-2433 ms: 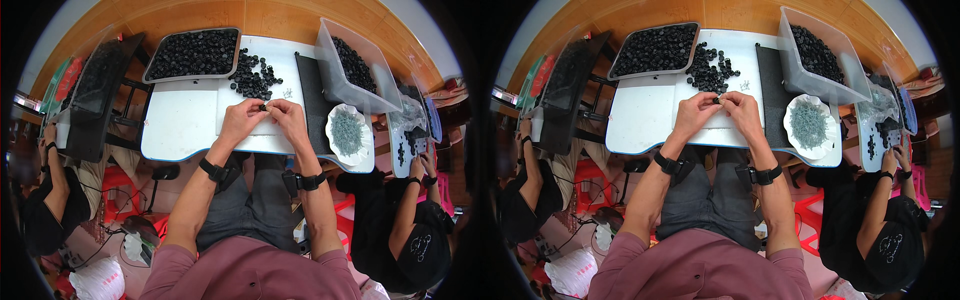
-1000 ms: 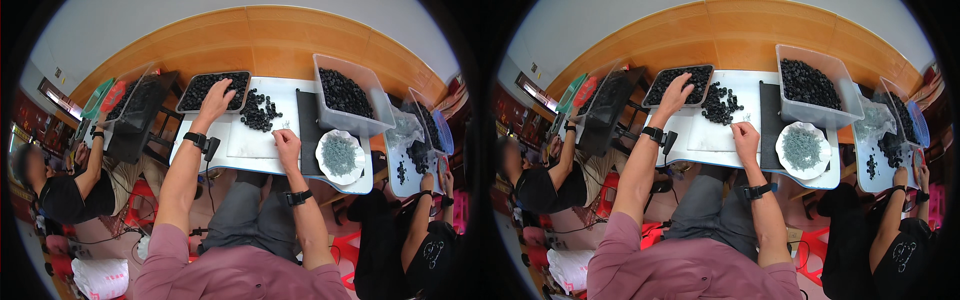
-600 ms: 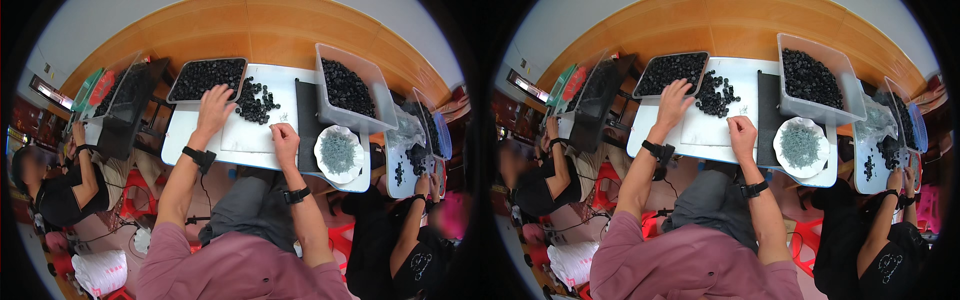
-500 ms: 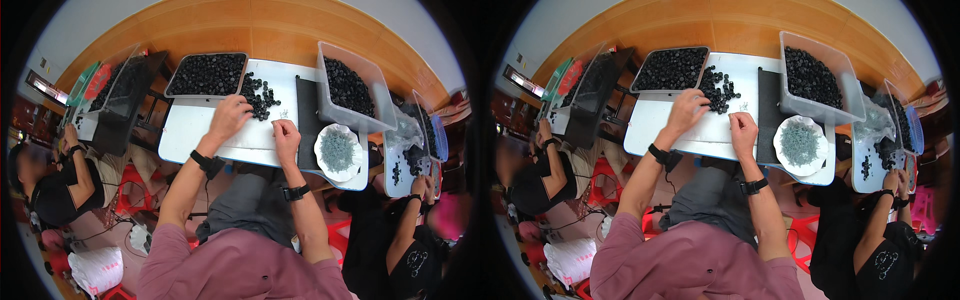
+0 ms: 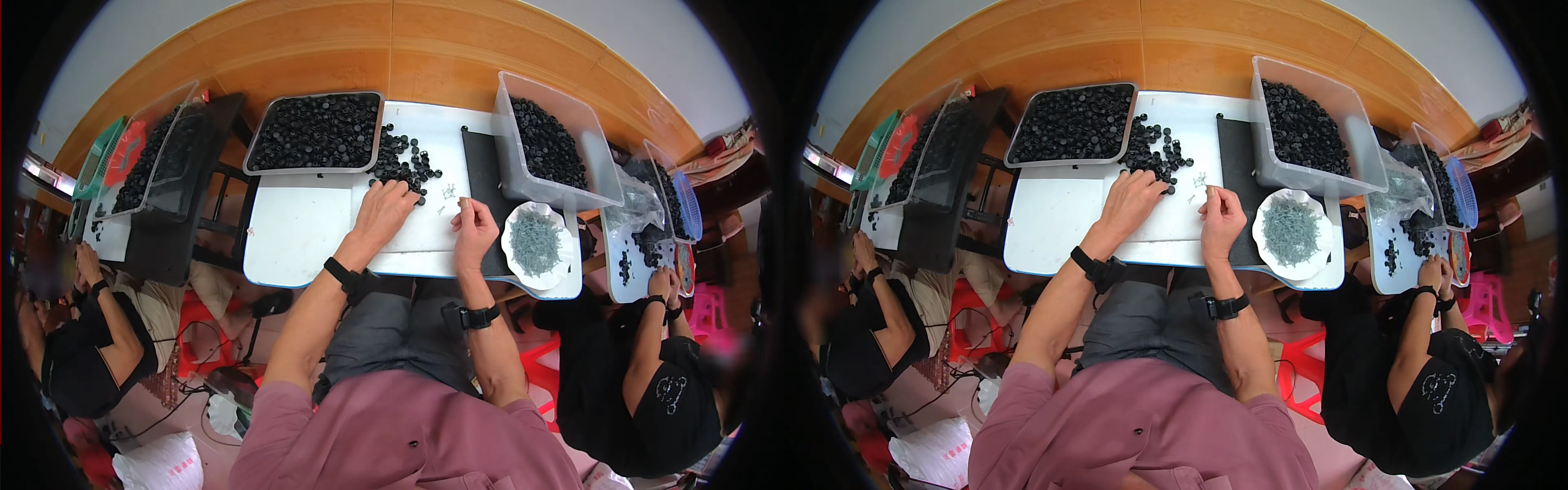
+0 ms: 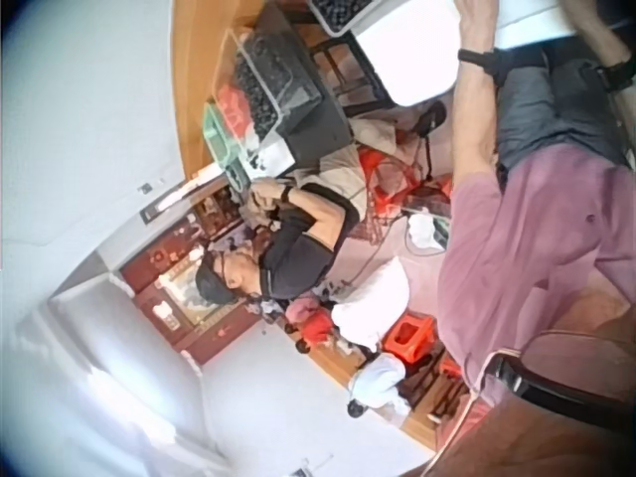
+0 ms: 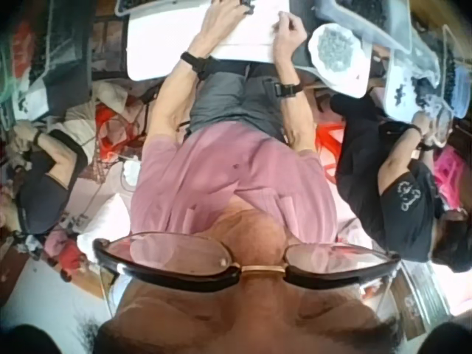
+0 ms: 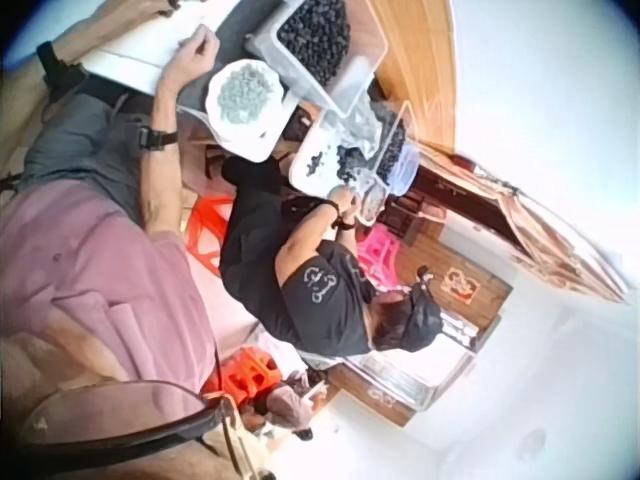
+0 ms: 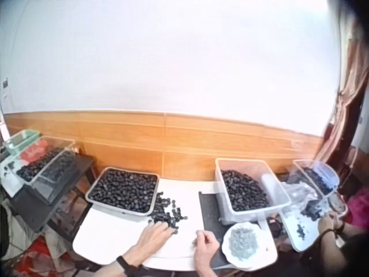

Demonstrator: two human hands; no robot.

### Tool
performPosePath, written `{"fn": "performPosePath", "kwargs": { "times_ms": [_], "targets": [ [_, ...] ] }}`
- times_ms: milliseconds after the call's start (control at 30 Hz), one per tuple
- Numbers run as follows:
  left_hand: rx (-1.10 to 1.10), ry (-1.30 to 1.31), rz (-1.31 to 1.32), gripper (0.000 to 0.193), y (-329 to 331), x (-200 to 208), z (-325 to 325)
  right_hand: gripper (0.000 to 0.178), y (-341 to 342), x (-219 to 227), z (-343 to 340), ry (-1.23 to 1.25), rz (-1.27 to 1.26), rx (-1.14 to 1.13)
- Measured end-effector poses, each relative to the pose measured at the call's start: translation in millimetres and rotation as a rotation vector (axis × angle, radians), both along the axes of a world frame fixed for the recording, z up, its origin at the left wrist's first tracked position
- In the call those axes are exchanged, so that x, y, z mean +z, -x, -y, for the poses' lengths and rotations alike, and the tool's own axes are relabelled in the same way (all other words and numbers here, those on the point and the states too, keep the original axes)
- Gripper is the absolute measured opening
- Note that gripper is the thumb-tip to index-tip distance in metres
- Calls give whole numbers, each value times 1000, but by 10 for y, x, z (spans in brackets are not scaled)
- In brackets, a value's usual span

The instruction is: Manually assembling small black plastic components by hand at a workstation.

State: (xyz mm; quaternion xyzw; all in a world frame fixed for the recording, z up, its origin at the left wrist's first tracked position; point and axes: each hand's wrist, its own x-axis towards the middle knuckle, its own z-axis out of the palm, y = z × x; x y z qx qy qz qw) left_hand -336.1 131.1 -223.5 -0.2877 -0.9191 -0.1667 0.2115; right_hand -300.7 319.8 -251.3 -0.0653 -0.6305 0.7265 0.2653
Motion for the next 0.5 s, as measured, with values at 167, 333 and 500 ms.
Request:
{"fn": "performPosePath", "kwargs": {
  "times_ms": [167,333,500],
  "targets": [
    [-1,39,-5,14,-9,23,67,11,219,505,-197,-714,172,181],
    [11,125,92,21,44,31,33,16,268,515,-325,-1049,155,401],
    [-2,-38,169,20,-65,-13,12,16,278,394,-337,-1280,69,433]
  ]
}}
